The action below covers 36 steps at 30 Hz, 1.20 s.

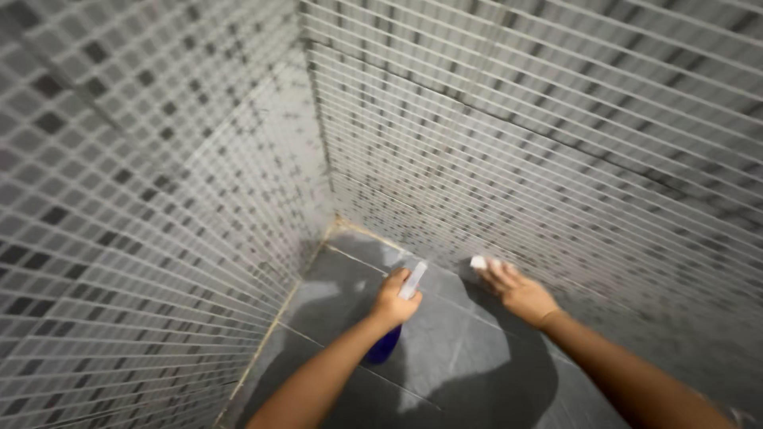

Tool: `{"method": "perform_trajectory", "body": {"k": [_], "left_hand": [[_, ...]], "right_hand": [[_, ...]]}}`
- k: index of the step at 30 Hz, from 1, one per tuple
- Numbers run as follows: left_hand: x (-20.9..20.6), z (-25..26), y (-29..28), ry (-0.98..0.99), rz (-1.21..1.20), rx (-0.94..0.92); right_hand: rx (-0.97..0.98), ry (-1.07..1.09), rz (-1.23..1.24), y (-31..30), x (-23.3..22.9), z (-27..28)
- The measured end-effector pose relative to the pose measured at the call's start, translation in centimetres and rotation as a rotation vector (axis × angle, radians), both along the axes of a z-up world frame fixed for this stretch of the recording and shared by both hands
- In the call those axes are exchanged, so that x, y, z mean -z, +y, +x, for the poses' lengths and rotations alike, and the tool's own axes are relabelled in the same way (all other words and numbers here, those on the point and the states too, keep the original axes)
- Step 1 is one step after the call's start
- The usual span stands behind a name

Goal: The person sprays a cleaning solution onto the tiled bathroom walls and scrubs the surface with a sponge. They move along the wall, repeatedly spraying and scrubbing different sections to clean the tiles.

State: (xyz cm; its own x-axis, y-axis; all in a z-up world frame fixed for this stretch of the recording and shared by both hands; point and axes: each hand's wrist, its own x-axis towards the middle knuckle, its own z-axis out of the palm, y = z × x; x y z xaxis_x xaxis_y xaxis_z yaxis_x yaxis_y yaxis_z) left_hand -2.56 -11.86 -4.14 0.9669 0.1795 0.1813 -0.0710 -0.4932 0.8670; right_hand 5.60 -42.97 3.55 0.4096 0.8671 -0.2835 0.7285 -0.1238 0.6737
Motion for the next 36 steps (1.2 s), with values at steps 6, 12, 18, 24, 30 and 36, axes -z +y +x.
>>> {"method": "perform_trajectory", "body": {"k": [6, 12, 18, 24, 30, 36], "left_hand": [[-1.4, 0.2, -1.3, 0.022, -0.043, -0.018], [-3.7, -0.6, 1.6, -0.041, 0.017, -0.090], [-5.7, -0.7, 2.7, -0.067, 0.036, -0.105], [-2.6, -1.0, 2.0, 0.012, -0.041, -0.071], [-0.9, -0.6, 1.6, -0.069, -0.029, -0.025], [-3.1, 0.0, 2.2, -0.068, -0.045, -0.038]], "right_hand": [[-0.004, -0.106, 0.331, -0.6, -10.7, 0.0], [0.028, 0.160, 0.497, 13.6, -4.2, 4.3], [0.124, 0.412, 0.149, 8.5, 4.5, 1.3], [0.093, 0.196, -0.082, -6.2, -1.8, -1.0], [-0.022, -0.056, 0.390, 1.8, -4.4, 1.3], [-0.140, -0.028, 0.201, 10.8, 3.1, 3.0]]}}
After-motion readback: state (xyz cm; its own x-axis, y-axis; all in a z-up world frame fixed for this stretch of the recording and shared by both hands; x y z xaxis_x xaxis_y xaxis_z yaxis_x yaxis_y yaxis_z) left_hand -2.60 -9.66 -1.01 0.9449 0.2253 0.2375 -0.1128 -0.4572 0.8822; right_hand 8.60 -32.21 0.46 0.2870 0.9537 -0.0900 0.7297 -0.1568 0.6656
